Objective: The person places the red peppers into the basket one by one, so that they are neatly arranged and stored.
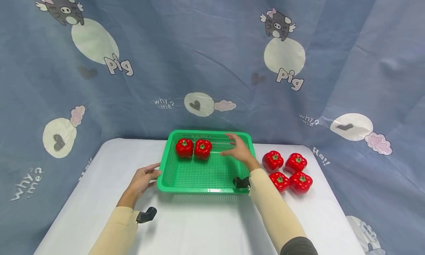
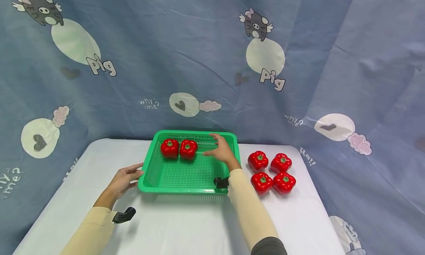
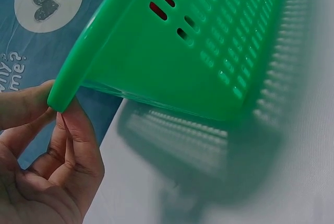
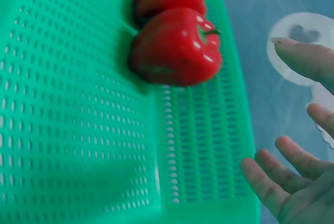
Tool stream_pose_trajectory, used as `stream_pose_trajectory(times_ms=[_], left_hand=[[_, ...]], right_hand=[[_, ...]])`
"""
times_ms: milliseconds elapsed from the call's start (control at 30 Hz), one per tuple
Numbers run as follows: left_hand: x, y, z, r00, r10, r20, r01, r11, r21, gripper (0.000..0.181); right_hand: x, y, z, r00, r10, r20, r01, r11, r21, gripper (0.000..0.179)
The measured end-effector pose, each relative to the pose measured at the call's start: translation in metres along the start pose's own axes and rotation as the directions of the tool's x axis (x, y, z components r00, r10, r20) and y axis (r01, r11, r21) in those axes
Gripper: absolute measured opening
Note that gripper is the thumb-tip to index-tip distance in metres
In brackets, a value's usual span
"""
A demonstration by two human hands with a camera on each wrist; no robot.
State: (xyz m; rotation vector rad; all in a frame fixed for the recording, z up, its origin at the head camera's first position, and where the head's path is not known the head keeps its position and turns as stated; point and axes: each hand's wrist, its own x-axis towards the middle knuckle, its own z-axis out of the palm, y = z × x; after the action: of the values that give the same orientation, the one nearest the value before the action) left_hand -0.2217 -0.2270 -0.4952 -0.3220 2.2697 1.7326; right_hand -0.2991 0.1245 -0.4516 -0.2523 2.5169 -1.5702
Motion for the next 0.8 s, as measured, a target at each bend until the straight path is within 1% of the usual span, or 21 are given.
stream_pose_trajectory(times_ms=[100, 200, 367, 500, 567, 700, 800], left_hand=[[0.0, 0.0, -0.001, 1.0, -0.008, -0.003, 0.008, 1.0, -0.006, 0.053], [0.0, 0.0, -0.001, 1.0, -0.021, -0.002, 0.021, 1.0, -0.009, 0.053], [0.0, 0.001, 0.0, 1.0, -0.026, -0.001, 0.026, 1.0, -0.011, 0.053], [0.001, 0.001, 0.0, 1.0, -0.023, 0.0, 0.023, 1.0, -0.02, 0.053], [0.001, 0.001, 0.0, 1.0, -0.018, 0.004, 0.018, 1.0, -0.022, 0.054], [0.0, 0.001, 0.0, 1.0, -0.009, 0.004, 0.009, 1.0, -0.029, 0.053], [0.0, 0.001, -0.001, 1.0, -0.004, 0.003, 0.004, 1.0, -0.029, 0.053]], right_hand=[[-0.012, -0.002, -0.012, 1.0, -0.006, 0.006, 0.006, 1.0, 0.023, 0.077], [-0.024, -0.003, -0.024, 1.0, -0.007, -0.002, 0.007, 1.0, 0.01, 0.076], [-0.044, 0.001, -0.04, 0.998, -0.03, -0.046, 0.03, 1.0, 0.0, 0.075], [-0.058, 0.009, -0.051, 0.993, -0.054, -0.106, 0.054, 0.999, 0.0, 0.073], [-0.065, 0.013, -0.055, 0.988, -0.071, -0.139, 0.068, 0.997, -0.024, 0.073], [-0.08, 0.021, -0.062, 0.973, -0.089, -0.215, 0.081, 0.996, -0.044, 0.071], [-0.09, 0.027, -0.066, 0.96, -0.092, -0.264, 0.091, 0.996, -0.016, 0.07]])
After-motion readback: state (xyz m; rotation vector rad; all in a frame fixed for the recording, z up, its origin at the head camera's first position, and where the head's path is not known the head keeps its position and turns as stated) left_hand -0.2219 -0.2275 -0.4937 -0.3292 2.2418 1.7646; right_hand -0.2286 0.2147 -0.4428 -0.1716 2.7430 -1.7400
